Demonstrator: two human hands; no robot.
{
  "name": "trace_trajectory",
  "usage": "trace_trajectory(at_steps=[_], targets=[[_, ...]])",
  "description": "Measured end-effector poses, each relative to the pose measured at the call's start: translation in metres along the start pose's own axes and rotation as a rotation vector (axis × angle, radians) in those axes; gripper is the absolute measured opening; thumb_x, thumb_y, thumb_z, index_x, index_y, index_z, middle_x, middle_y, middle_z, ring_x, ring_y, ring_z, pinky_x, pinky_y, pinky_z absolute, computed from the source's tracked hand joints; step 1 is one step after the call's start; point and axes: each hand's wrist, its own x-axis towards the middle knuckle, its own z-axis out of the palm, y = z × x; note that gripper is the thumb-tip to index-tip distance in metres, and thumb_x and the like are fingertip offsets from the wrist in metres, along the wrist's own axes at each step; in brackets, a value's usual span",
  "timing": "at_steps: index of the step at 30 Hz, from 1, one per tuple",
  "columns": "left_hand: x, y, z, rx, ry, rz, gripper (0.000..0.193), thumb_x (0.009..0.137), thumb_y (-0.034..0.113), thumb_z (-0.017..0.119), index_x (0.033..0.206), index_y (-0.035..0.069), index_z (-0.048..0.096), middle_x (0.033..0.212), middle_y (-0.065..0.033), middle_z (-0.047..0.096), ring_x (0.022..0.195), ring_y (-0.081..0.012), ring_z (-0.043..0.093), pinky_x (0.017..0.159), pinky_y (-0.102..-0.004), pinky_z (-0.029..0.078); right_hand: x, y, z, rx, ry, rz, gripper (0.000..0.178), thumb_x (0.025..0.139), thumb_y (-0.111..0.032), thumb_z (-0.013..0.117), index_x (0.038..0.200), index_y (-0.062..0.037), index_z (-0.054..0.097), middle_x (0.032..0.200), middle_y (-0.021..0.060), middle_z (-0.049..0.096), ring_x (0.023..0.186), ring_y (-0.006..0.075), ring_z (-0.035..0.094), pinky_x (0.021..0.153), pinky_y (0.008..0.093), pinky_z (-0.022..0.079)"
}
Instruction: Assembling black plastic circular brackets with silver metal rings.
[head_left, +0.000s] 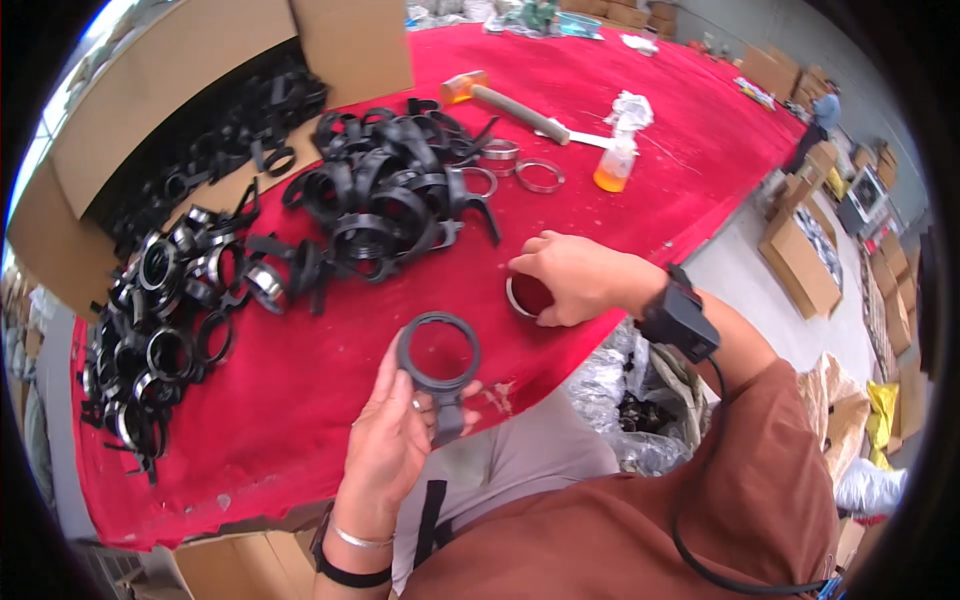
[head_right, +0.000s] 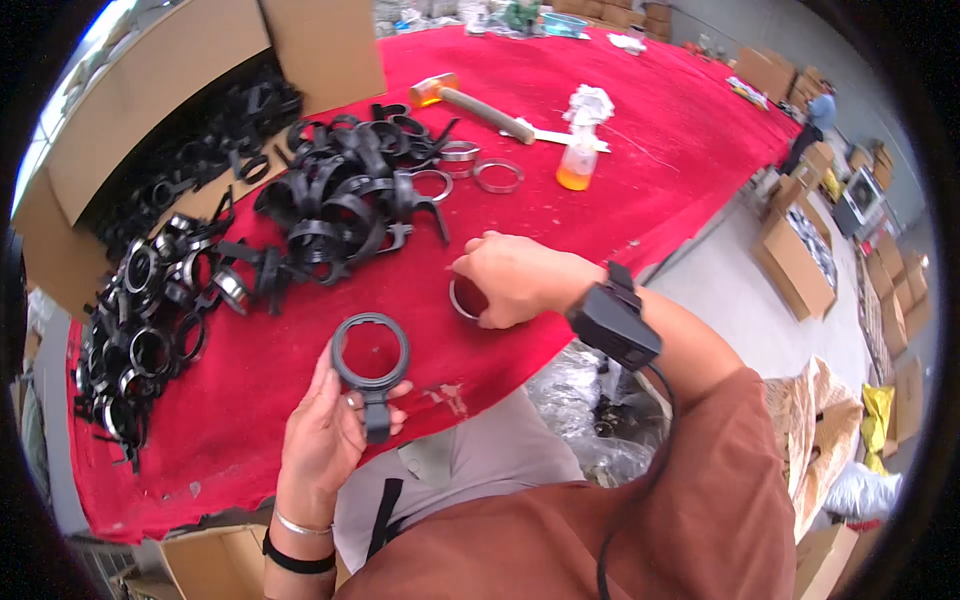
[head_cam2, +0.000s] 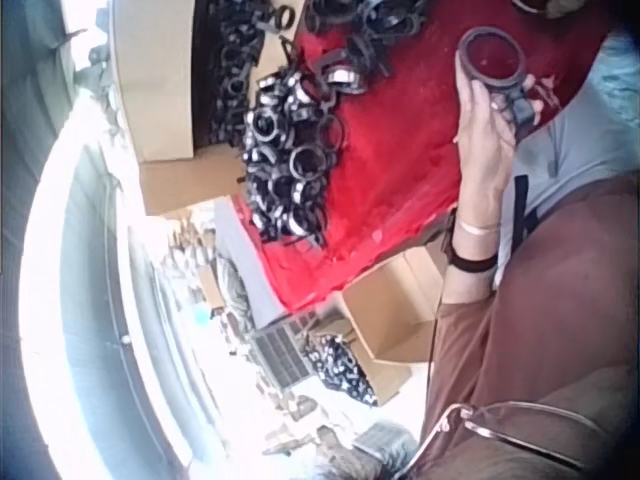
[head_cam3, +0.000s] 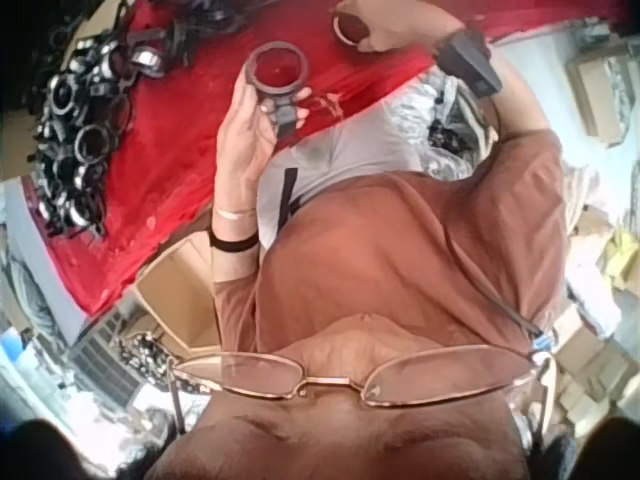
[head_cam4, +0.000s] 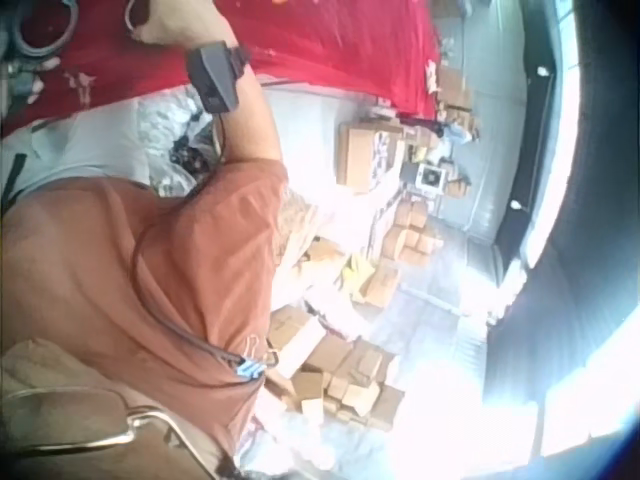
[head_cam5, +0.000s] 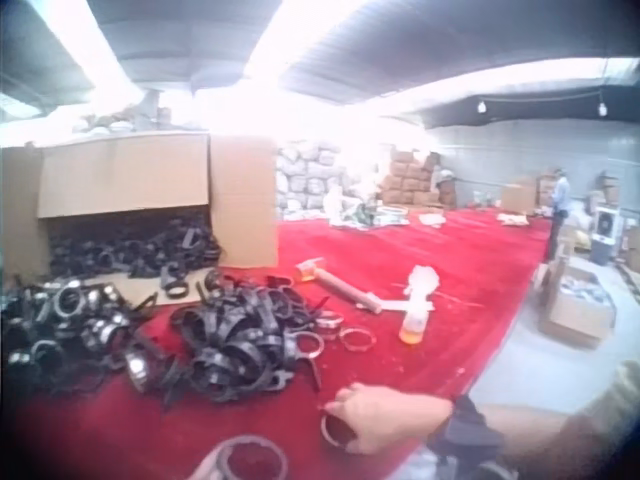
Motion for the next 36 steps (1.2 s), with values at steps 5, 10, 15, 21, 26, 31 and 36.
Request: trace_trajectory(at_steps=[5,10,15,21,26,31,36], targets=[[-0.003,0.003,-0.002,0.061,0.046,0.028,0.052,0.103,0.026,0.031,0.149,0.016,0.01,0.133,-0.0152,0.046,0.112,-0.0312,0.057,0.088,-0.0471,0.053,-0.013,-0.051,-0.013,0.326,0.466,-0.303,0.067,0.062,-0.021,0.076,0.119,0.0066,0.054,0.111,0.026,0.058,0.104,0.0393,0.056,0.092,0.0421,0.046],[-0.007,0.008,0.004,0.147,0.083,0.088,0.051,0.103,0.025,0.029,0.149,0.014,0.011,0.132,-0.0153,0.048,0.109,-0.0285,0.059,0.088,-0.0481,0.053,0.002,-0.081,-0.01,0.345,0.466,-0.461,0.066,0.063,-0.017,0.075,0.121,0.0068,0.053,0.117,0.026,0.054,0.108,0.0397,0.052,0.093,0.043,0.045],[-0.009,0.009,0.0,0.198,0.084,0.07,0.05,0.102,0.024,0.029,0.149,0.013,0.014,0.129,-0.0155,0.05,0.105,-0.0242,0.06,0.088,-0.0456,0.054,0.011,-0.087,-0.008,0.335,0.451,-0.523,0.065,0.063,-0.013,0.074,0.121,0.0051,0.052,0.117,0.024,0.053,0.105,0.0387,0.051,0.092,0.0427,0.045],[-0.018,0.005,0.007,0.359,0.14,0.252,0.053,0.099,0.013,0.045,0.147,0.01,0.023,0.117,-0.009,0.058,0.09,-0.0168,0.063,0.075,-0.0309,0.057,0.007,-0.102,-0.003,0.33,0.488,-0.557,0.078,0.059,-0.019,0.086,0.127,-0.0014,0.051,0.12,0.0185,0.051,0.104,0.0356,0.05,0.088,0.0422,0.045],[-0.026,0.016,0.009,0.363,0.158,0.361,0.057,0.096,0.011,0.052,0.145,0.007,0.025,0.126,-0.0116,0.051,0.101,-0.0189,0.06,0.072,-0.03,0.058,0.036,-0.111,0.016,1.125,0.636,-0.139,0.037,0.094,-0.031,0.055,0.108,0.0036,0.059,0.088,0.0112,0.062,0.081,0.0146,0.059,0.07,0.029,0.05],[-0.035,0.031,-0.006,0.376,0.272,0.405,0.055,0.096,0.014,0.05,0.144,0.004,0.025,0.11,-0.015,0.06,0.087,-0.0201,0.065,0.069,-0.0312,0.059,0.067,-0.146,0.018,1.145,0.469,-0.015,0.053,0.099,-0.04,0.04,0.072,0.0012,0.058,0.057,0.0049,0.053,0.052,0.0116,0.051,0.049,0.0308,0.042],[-0.016,0.135,-0.042,0.787,0.387,0.546,0.039,0.095,0.007,0.049,0.132,0.0,0.043,0.095,-0.0061,0.061,0.08,-0.0093,0.06,0.061,-0.0235,0.053,0.13,-0.137,-0.028,0.894,0.499,-0.381,0.033,0.093,-0.03,0.054,0.095,0.002,0.062,0.086,0.0154,0.062,0.079,0.0264,0.061,0.07,0.0361,0.048]])
